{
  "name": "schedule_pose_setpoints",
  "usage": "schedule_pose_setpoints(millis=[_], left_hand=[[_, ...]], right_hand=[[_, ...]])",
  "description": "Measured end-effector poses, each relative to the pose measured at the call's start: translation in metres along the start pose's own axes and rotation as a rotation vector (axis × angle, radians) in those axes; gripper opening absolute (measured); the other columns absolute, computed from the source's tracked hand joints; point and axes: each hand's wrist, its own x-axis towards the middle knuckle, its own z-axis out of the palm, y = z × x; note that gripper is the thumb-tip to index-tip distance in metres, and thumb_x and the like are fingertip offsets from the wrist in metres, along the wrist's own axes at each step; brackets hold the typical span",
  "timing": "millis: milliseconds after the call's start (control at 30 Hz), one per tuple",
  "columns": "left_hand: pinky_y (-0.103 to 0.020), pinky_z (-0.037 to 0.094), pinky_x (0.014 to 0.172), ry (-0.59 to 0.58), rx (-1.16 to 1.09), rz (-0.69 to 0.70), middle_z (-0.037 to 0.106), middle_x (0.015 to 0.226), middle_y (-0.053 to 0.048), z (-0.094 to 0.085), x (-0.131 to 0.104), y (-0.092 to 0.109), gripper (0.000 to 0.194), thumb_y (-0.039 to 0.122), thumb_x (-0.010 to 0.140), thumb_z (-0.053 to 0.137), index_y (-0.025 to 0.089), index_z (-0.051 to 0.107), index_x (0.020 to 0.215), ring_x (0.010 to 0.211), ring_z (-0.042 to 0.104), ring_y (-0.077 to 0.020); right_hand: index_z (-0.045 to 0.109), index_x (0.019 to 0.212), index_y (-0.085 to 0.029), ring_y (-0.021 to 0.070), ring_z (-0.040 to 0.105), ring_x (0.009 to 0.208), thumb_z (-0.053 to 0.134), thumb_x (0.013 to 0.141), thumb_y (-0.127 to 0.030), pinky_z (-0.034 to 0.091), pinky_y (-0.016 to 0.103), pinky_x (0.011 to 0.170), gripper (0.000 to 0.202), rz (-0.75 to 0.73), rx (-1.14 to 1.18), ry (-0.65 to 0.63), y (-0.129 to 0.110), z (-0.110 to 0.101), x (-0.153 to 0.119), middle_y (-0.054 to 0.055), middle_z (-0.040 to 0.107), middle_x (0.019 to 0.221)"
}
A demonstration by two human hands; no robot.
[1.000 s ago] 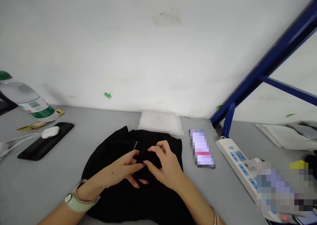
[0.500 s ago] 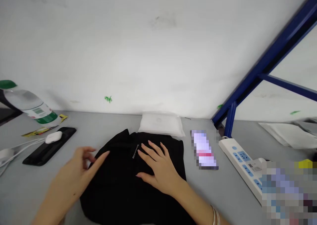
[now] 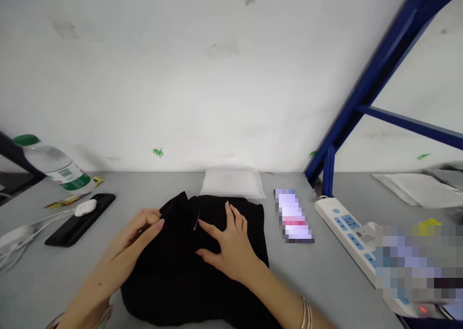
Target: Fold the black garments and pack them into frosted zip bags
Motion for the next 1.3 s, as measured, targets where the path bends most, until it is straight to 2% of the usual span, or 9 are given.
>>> schedule_pose_setpoints(millis=[100, 267, 400, 500, 633, 800, 933, 1067, 1300], left_hand=[[-0.029, 0.046, 0.090, -0.072, -0.133, 0.055, 0.058, 0.111, -0.004, 0.026, 0.003, 0.013, 0.031, 0.043, 0.097, 0.046, 0.022, 0.052, 0.075, 0.105, 0.057, -0.0198], [-0.045, 0.040, 0.106, -0.193, -0.001, 0.202, 0.054, 0.126, -0.008, 0.085, -0.004, 0.021, 0.026, 0.039, 0.099, 0.045, 0.023, 0.059, 0.083, 0.129, 0.046, -0.0265], [-0.066, 0.020, 0.113, -0.221, 0.258, 0.322, 0.052, 0.135, -0.009, 0.110, -0.010, 0.022, 0.021, 0.027, 0.100, 0.043, 0.023, 0.060, 0.088, 0.140, 0.036, -0.0304], [-0.075, 0.013, 0.110, -0.211, 0.373, 0.353, 0.052, 0.137, -0.010, 0.115, -0.011, 0.021, 0.022, 0.023, 0.100, 0.041, 0.023, 0.062, 0.092, 0.144, 0.032, -0.0331], [-0.080, 0.013, 0.104, -0.143, 0.529, 0.422, 0.051, 0.141, -0.014, 0.125, -0.013, 0.013, 0.021, 0.019, 0.096, 0.046, 0.024, 0.066, 0.101, 0.143, 0.033, -0.0381], [-0.084, 0.006, 0.102, -0.102, 0.634, 0.476, 0.047, 0.149, -0.014, 0.136, -0.019, 0.007, 0.029, 0.028, 0.092, 0.053, 0.027, 0.062, 0.120, 0.144, 0.029, -0.0417], [-0.079, 0.013, 0.106, -0.231, 0.615, 0.476, 0.033, 0.158, -0.012, 0.123, -0.015, 0.010, 0.026, 0.022, 0.091, 0.051, 0.024, 0.062, 0.115, 0.147, 0.021, -0.0392], [-0.070, 0.032, 0.104, -0.114, 0.533, 0.270, 0.026, 0.161, -0.011, 0.108, -0.004, 0.000, 0.040, 0.022, 0.081, 0.065, 0.027, 0.056, 0.119, 0.147, 0.019, -0.0404], [-0.064, 0.029, 0.112, -0.081, 0.311, 0.142, 0.016, 0.162, -0.009, 0.102, -0.001, -0.017, 0.070, 0.034, 0.072, 0.077, 0.030, 0.046, 0.135, 0.148, 0.018, -0.0403]], right_hand=[[0.050, 0.138, -0.046, 0.0446, 0.039, 0.128, 0.071, 0.079, -0.054, 0.039, 0.064, 0.096, 0.063, 0.015, -0.014, 0.022, -0.001, 0.000, -0.001, 0.014, 0.035, 0.150], [0.068, 0.114, -0.023, 0.0357, 0.052, 0.104, 0.073, 0.076, -0.040, 0.046, 0.054, 0.086, 0.042, 0.056, -0.002, -0.004, 0.000, 0.006, -0.004, 0.018, 0.052, 0.125], [0.059, 0.123, -0.020, 0.0238, 0.059, 0.089, 0.070, 0.072, -0.022, 0.053, 0.043, 0.080, 0.052, 0.117, 0.384, -0.169, 0.016, -0.012, -0.004, 0.015, 0.053, 0.125], [0.061, 0.112, -0.023, 0.0201, 0.062, 0.093, 0.063, 0.076, -0.017, 0.054, 0.036, 0.081, 0.037, 0.081, 0.773, -0.341, 0.037, -0.038, -0.002, 0.008, 0.057, 0.119], [0.058, 0.110, -0.019, 0.0173, 0.068, 0.088, 0.053, 0.092, -0.038, 0.057, 0.036, 0.083, 0.026, 0.451, 1.120, -0.338, 0.053, -0.051, 0.002, 0.006, 0.063, 0.102], [0.066, 0.102, -0.013, 0.0188, 0.070, 0.084, 0.064, 0.084, -0.058, 0.059, 0.031, 0.073, 0.049, 0.465, 1.156, -0.395, 0.049, -0.036, 0.007, 0.006, 0.068, 0.091], [0.070, 0.099, -0.012, 0.0165, 0.068, 0.075, 0.071, 0.078, -0.058, 0.058, 0.029, 0.070, 0.051, 0.478, 1.194, -0.396, 0.047, -0.030, 0.008, 0.005, 0.069, 0.083], [0.070, 0.100, -0.012, 0.0159, 0.065, 0.075, 0.078, 0.072, -0.055, 0.059, 0.030, 0.067, 0.051, 0.596, 1.210, -0.317, 0.041, -0.030, 0.009, 0.005, 0.066, 0.085], [0.066, 0.096, -0.013, 0.0094, 0.054, 0.059, 0.088, 0.063, -0.043, 0.046, 0.022, 0.051, 0.050, 0.691, 1.261, -0.159, 0.023, -0.009, 0.009, -0.002, 0.059, 0.075]])
